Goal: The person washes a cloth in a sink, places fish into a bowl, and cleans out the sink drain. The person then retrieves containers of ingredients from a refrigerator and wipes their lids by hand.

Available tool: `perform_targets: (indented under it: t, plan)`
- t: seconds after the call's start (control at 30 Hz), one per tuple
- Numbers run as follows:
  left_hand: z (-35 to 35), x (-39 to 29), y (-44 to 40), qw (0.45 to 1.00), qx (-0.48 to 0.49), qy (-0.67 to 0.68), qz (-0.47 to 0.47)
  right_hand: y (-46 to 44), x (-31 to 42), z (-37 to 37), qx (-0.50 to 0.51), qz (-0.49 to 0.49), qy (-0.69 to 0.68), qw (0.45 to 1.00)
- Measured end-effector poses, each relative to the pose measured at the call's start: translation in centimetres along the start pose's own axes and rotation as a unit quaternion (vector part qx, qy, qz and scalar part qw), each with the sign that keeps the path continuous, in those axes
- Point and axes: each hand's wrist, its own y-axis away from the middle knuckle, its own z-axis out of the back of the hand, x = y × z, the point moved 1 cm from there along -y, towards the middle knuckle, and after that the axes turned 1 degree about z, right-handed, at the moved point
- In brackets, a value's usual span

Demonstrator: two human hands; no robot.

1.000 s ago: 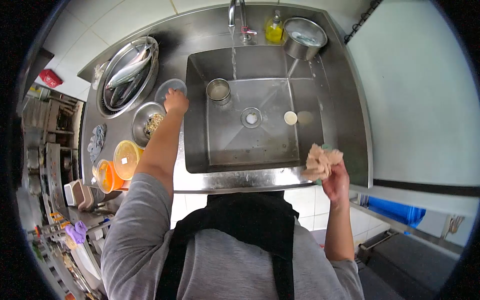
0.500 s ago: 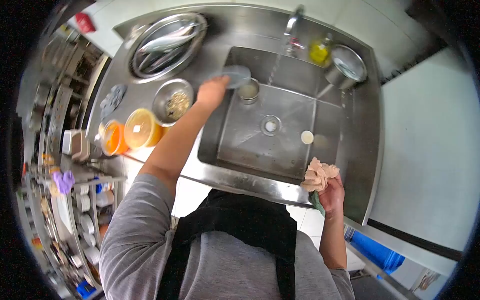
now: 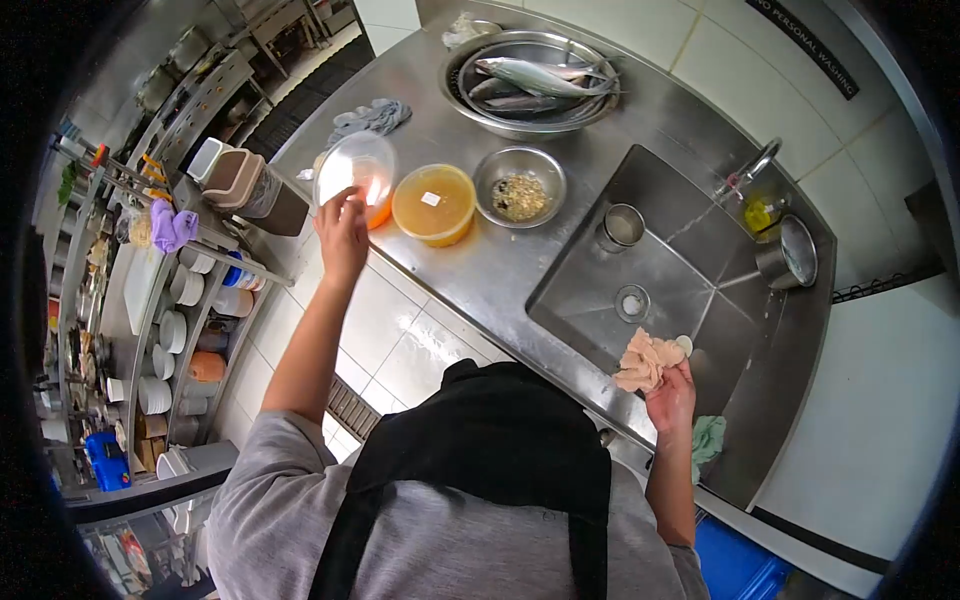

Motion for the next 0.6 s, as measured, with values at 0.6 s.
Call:
perform_targets:
  t: [0.6]
  plan:
    - [-7.1,9.6,-2.4,0.949,0.301,-0.085,0.035,6.6,-5.2,-1.7,-0.067,0.038,0.035,0.996]
